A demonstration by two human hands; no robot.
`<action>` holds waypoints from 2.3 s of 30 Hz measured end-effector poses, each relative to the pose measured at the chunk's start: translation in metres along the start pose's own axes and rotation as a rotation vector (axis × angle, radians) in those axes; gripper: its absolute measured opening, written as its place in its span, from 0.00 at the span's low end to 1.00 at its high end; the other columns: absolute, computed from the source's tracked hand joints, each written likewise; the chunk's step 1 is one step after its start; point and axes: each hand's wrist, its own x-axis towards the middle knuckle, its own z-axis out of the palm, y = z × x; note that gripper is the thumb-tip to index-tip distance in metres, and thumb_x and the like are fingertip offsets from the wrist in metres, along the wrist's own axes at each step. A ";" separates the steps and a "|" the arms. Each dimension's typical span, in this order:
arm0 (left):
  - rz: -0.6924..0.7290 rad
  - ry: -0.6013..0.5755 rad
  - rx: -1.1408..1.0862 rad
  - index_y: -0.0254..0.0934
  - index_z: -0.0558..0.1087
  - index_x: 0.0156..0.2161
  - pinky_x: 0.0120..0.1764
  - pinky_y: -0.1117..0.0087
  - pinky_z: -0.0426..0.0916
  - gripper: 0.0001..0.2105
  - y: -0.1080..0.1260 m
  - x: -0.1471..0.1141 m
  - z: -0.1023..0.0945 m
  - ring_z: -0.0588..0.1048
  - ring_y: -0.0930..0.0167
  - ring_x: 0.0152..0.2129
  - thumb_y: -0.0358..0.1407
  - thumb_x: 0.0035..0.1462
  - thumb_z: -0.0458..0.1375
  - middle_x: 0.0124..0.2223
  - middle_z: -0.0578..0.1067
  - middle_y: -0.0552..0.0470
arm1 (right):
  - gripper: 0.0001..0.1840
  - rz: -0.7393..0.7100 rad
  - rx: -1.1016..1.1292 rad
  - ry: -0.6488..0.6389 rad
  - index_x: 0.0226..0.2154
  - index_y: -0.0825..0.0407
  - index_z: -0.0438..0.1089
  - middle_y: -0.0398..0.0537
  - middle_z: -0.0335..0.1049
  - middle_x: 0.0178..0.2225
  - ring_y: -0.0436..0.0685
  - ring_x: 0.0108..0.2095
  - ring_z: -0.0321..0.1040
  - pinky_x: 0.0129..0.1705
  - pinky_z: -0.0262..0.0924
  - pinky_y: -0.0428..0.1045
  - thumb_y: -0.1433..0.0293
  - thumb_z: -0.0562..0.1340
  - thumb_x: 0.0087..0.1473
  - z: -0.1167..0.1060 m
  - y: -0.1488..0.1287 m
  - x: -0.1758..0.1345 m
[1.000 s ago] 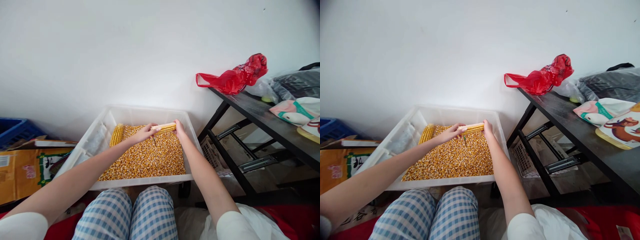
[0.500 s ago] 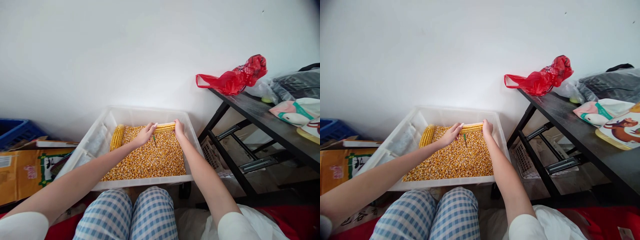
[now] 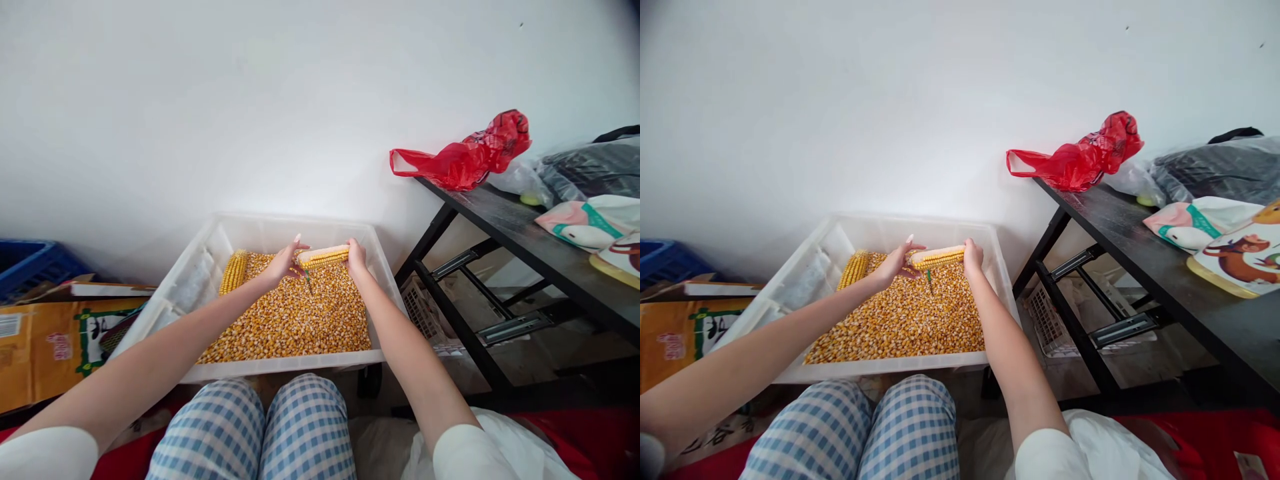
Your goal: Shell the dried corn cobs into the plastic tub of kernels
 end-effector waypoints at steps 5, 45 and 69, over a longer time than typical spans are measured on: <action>0.054 -0.015 -0.069 0.38 0.66 0.48 0.40 0.63 0.67 0.28 0.001 -0.005 0.009 0.74 0.62 0.39 0.54 0.45 0.56 0.48 0.71 0.43 | 0.12 0.168 -0.013 -0.160 0.26 0.52 0.60 0.38 0.54 0.13 0.47 0.12 0.53 0.12 0.44 0.41 0.62 0.49 0.52 -0.004 -0.002 -0.003; -0.209 -0.284 -0.167 0.33 0.67 0.30 0.15 0.73 0.61 0.21 0.010 -0.009 0.003 0.66 0.74 0.13 0.53 0.49 0.52 0.22 0.68 0.52 | 0.21 -0.048 0.122 -0.917 0.44 0.40 0.61 0.39 0.64 0.36 0.48 0.34 0.65 0.37 0.65 0.48 0.58 0.62 0.45 0.006 -0.032 -0.046; -0.216 -0.351 -0.237 0.35 0.67 0.30 0.13 0.72 0.60 0.28 0.006 -0.004 0.000 0.65 0.73 0.10 0.61 0.47 0.45 0.17 0.66 0.53 | 0.24 -0.057 0.070 -1.011 0.46 0.42 0.58 0.43 0.65 0.44 0.51 0.37 0.67 0.37 0.68 0.51 0.60 0.63 0.45 0.002 -0.035 -0.052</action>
